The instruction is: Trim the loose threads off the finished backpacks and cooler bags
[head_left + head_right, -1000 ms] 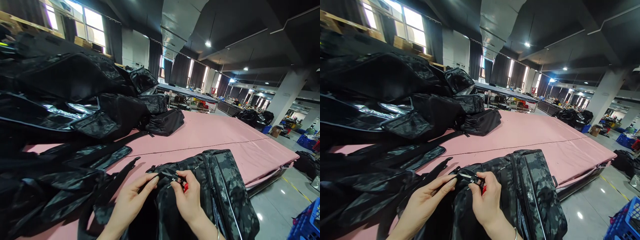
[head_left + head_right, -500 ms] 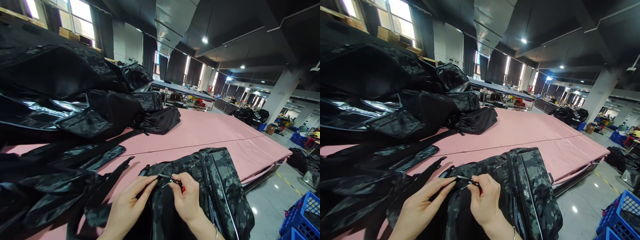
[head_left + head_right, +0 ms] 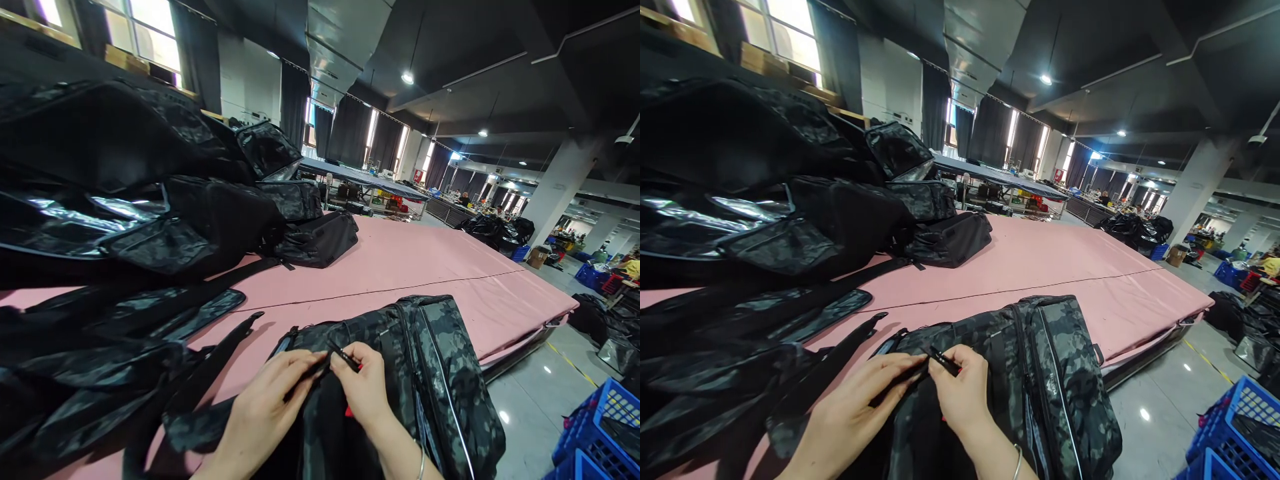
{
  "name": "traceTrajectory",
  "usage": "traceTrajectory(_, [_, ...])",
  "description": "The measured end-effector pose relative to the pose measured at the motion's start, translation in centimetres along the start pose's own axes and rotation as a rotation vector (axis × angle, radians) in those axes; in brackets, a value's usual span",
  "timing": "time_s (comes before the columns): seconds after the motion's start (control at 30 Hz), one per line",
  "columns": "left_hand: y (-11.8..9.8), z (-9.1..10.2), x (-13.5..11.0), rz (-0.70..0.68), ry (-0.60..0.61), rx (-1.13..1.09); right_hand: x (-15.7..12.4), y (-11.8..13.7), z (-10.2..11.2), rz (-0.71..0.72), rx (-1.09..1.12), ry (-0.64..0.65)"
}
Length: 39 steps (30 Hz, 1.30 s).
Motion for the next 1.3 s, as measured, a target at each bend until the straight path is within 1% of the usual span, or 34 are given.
traceTrajectory(0.13, [2.9,-1.0,0.0,0.328,0.173,-0.188,0.1,0.1,-0.2,0.054,0.093,0.028])
traceTrajectory(0.2, [3.9,-1.3,0.0,0.475,0.223,-0.266,0.2,0.2,-0.2,0.077,0.107,0.045])
traceTrajectory(0.3, [4.8,-1.4,-0.1,0.627,0.213,-0.377,0.1,-0.2,0.4,0.060,0.112,-0.002])
traceTrajectory(0.37, [5.0,-1.2,-0.1,0.677,0.185,-0.441,-0.2,-0.4,1.1,0.048,0.060,-0.061])
traceTrajectory(0.47, [4.9,-1.0,-0.1,0.716,0.156,-0.476,-1.3,-0.1,1.9,0.096,-0.114,-0.107])
traceTrajectory(0.53, [4.9,-1.0,-0.2,0.730,0.149,-0.485,-2.1,0.6,2.1,0.198,-0.241,-0.119])
traceTrajectory(0.63, [4.9,-1.0,-0.3,0.734,0.130,-0.502,-3.1,2.0,2.0,0.400,-0.412,-0.165])
traceTrajectory(0.67, [4.8,-1.0,-0.3,0.732,0.123,-0.504,-3.4,2.3,2.0,0.449,-0.455,-0.185])
traceTrajectory(0.73, [4.8,-0.9,-0.2,0.725,0.119,-0.505,-3.5,2.8,2.0,0.496,-0.512,-0.206])
traceTrajectory(0.9, [4.3,-0.7,-0.1,0.692,0.120,-0.510,-3.3,2.8,1.6,0.462,-0.542,-0.173])
traceTrajectory(1.03, [4.1,-0.7,-0.1,0.662,0.112,-0.512,-2.9,2.3,1.8,0.396,-0.460,-0.143])
traceTrajectory(1.17, [4.2,-0.9,-0.4,0.671,0.114,-0.527,-1.8,1.4,3.1,0.242,-0.268,-0.179])
traceTrajectory(1.23, [4.2,-1.0,-0.5,0.676,0.121,-0.531,-0.9,1.3,3.7,0.159,-0.250,-0.200])
traceTrajectory(1.3, [4.1,-0.9,-0.5,0.678,0.109,-0.521,0.1,1.2,3.9,0.106,-0.296,-0.219])
Point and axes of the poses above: each hand's wrist, its own x-axis towards the middle knuckle, its own z-axis out of the back of the hand, y = z × x, the point moved 7 cm from there along x, towards the middle knuckle, and after that the axes turned 10 degrees about y, right-handed, at the moved point
